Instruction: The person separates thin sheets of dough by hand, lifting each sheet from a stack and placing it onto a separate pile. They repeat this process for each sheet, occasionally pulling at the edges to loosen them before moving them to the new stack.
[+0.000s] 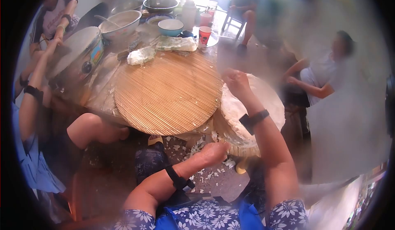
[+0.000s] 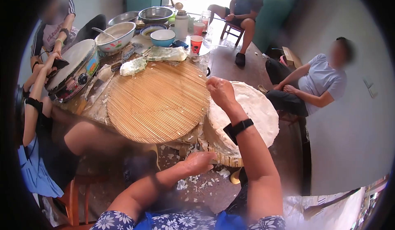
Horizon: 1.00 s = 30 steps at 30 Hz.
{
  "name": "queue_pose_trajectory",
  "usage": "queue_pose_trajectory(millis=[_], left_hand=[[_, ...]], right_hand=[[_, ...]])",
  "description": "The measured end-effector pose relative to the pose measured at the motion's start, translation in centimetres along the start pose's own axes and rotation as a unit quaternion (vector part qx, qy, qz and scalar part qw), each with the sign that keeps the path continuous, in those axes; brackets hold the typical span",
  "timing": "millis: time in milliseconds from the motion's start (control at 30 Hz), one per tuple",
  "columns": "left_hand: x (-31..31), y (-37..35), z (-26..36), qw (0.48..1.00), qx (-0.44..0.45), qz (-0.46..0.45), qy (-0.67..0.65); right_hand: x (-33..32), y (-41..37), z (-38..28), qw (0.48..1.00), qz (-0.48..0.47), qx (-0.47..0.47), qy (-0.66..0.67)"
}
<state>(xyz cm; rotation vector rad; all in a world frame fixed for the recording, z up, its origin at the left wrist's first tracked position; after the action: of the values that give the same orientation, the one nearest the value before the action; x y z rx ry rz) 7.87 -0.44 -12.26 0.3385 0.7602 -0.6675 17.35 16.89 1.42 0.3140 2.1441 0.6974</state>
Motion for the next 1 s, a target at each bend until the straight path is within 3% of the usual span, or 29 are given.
queue_pose_trajectory(millis=[100, 200, 300, 500, 733, 867, 1000], left_hand=[[-0.8, -0.4, 0.6, 1.000, 0.010, -0.022, 0.007], [-1.0, -0.7, 0.3, 0.999, 0.001, -0.046, 0.004], [-1.9, -1.0, 0.5, 0.999, -0.002, -0.038, -0.009], [-1.8, -1.4, 0.3, 0.999, 0.019, -0.005, -0.025], [-2.7, -1.5, 0.4, 0.999, 0.011, 0.015, -0.041], [-3.0, -1.4, 0.1, 0.999, 0.007, 0.035, -0.041], [-1.8, -0.5, -0.8, 0.999, -0.008, 0.037, -0.034]], right_hand=[[5.1, 3.9, 3.6, 0.998, -0.001, -0.023, -0.061], [8.0, 5.5, 3.7, 0.973, -0.013, -0.115, -0.201], [9.3, 5.7, 2.9, 0.952, -0.033, -0.160, -0.258], [11.1, 6.2, 2.3, 0.908, -0.081, -0.180, -0.369], [11.4, 6.6, 2.8, 0.929, -0.034, -0.164, -0.330], [9.3, 6.7, 4.2, 0.957, -0.016, -0.107, -0.268], [2.5, 2.0, 0.2, 0.986, 0.047, -0.153, -0.044]])
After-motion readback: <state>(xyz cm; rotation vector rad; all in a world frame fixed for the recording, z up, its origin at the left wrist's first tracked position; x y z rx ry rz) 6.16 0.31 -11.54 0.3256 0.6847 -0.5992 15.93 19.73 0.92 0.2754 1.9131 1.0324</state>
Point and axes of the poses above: each hand's wrist, its own y-axis towards the middle knuckle, its own x-axis out of the palm, z = x × y, the point moved 4 cm from there along y, towards the middle knuckle, and after that the axes turned 14 degrees about z, right-handed, at the moved point
